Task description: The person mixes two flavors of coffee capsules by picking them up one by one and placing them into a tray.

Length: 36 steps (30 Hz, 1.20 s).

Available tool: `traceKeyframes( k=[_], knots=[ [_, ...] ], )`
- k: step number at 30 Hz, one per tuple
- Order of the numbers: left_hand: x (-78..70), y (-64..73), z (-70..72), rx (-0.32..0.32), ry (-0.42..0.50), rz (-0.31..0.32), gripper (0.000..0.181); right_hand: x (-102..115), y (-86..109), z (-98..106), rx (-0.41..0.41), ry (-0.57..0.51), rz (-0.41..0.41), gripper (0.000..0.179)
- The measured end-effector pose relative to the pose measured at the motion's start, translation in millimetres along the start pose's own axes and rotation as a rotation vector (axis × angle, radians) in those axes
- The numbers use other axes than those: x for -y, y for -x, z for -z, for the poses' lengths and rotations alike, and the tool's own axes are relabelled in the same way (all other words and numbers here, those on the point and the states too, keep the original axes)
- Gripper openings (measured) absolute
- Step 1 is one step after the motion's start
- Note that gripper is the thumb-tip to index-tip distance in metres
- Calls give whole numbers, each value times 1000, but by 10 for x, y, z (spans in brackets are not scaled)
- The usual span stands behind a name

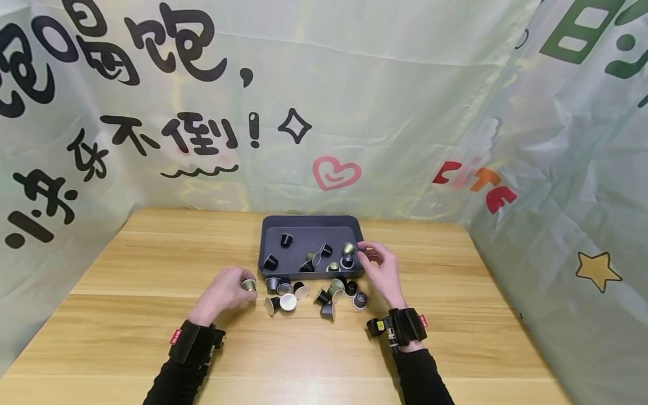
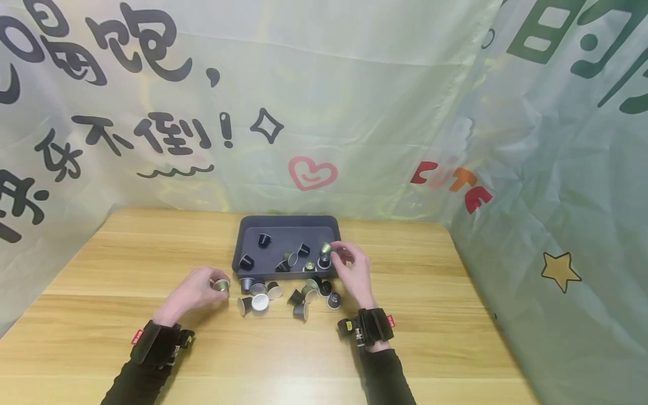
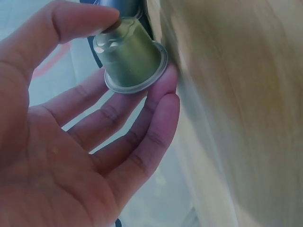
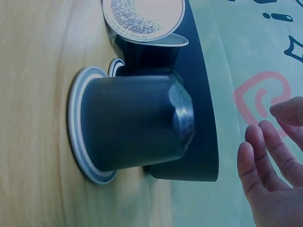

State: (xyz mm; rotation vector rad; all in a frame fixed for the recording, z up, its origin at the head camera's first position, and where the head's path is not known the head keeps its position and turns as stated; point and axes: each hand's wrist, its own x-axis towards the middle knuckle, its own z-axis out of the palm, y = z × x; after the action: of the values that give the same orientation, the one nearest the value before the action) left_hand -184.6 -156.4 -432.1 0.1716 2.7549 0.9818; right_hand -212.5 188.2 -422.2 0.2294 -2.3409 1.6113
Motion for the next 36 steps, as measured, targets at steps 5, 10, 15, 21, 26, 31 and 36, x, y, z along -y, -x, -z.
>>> traceKeyframes(
  k=[5,10,15,21,26,31,36],
  knots=[
    [18,-1,17,-38,65,29,40,144,37,24,4,2,0,26],
    [0,-8,51,-104,109,38,33,124,33,25,-7,-9,24,25],
    [3,-10,64,-159,137,46,30,133,34,25,-11,-9,37,24],
    [3,-13,72,-251,126,19,38,141,34,22,-9,-4,32,25],
    [-16,-23,75,-315,110,-9,37,155,41,22,-3,7,26,26],
    [-30,-27,83,-329,126,-10,38,154,38,21,-2,6,21,26],
    [-39,-22,109,-310,191,10,38,143,34,22,-3,-2,19,25]
  ],
)
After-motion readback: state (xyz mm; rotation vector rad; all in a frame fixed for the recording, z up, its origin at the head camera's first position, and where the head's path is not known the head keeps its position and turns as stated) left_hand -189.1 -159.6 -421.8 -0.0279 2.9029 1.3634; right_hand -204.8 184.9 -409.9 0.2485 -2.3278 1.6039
